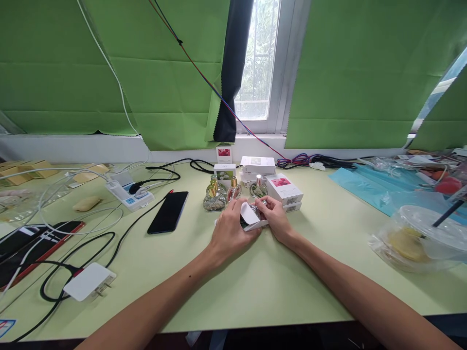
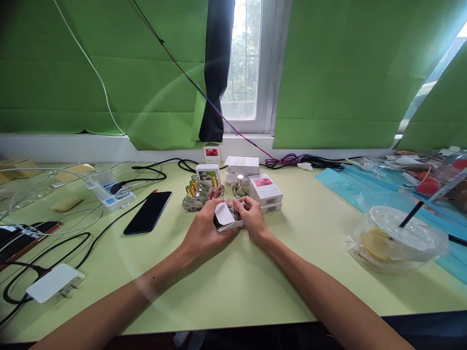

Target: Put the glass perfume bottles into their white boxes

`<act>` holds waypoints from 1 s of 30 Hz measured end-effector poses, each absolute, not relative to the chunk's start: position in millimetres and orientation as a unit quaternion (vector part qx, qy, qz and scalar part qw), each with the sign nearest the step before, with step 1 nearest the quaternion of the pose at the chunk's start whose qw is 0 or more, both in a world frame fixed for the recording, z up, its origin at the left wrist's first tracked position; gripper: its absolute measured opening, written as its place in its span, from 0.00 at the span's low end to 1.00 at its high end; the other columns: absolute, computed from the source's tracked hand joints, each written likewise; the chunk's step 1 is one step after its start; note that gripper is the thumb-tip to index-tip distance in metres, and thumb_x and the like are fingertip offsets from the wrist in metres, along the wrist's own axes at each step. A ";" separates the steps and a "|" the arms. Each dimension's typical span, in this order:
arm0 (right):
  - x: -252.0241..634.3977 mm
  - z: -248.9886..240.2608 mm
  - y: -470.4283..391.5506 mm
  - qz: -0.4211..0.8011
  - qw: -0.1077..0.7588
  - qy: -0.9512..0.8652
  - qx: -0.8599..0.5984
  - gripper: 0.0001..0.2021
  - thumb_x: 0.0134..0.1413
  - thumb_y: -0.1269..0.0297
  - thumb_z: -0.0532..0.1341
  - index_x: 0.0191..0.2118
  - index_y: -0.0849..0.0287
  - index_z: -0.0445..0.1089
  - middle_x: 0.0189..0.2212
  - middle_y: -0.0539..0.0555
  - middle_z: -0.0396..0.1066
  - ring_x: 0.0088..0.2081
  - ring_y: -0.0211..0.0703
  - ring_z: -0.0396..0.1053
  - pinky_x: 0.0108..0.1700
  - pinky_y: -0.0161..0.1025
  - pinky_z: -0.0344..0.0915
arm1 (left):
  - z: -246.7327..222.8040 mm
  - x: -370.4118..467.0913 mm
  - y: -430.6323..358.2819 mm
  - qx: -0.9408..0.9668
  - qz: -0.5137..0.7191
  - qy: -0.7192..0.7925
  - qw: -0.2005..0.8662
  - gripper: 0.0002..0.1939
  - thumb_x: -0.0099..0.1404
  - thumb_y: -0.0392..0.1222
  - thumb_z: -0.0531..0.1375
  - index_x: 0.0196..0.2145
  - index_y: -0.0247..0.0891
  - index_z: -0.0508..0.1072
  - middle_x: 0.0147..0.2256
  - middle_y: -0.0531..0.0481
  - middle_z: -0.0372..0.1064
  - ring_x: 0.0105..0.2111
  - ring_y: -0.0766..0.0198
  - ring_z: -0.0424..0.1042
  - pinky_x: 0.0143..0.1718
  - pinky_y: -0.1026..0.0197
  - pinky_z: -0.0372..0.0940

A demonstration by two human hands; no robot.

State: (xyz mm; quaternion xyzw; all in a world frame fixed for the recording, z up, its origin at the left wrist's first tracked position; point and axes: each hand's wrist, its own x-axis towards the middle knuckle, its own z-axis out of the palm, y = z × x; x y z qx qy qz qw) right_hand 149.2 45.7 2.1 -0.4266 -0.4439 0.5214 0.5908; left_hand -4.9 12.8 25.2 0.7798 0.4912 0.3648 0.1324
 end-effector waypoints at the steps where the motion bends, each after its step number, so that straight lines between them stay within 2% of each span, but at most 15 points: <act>1: 149.3 2.4 45.6 0.520 0.591 -0.445 -0.427 0.25 0.38 0.39 0.73 0.28 0.58 0.71 0.27 0.52 0.76 0.23 0.36 0.64 0.25 0.36 0.59 | 26.0 -4.7 12.6 0.779 0.364 0.492 0.134 0.30 0.54 0.43 0.68 0.54 0.44 0.66 0.49 0.45 0.70 0.47 0.51 0.73 0.44 0.52 0.70; 20: 151.6 -2.4 48.4 0.510 0.578 -0.462 -0.439 0.24 0.41 0.39 0.71 0.29 0.58 0.71 0.25 0.51 0.74 0.21 0.35 0.59 0.24 0.35 0.54 | 23.3 -7.5 17.5 0.799 0.352 0.469 0.135 0.33 0.53 0.42 0.68 0.56 0.45 0.66 0.51 0.45 0.69 0.50 0.50 0.72 0.48 0.50 0.71; 30: 152.0 -1.9 48.3 0.507 0.573 -0.470 -0.439 0.25 0.41 0.39 0.71 0.28 0.59 0.71 0.20 0.48 0.68 0.21 0.34 0.57 0.25 0.35 0.52 | 25.7 -7.4 16.9 0.806 0.345 0.460 0.138 0.32 0.53 0.42 0.68 0.56 0.45 0.67 0.51 0.46 0.69 0.48 0.51 0.73 0.48 0.50 0.71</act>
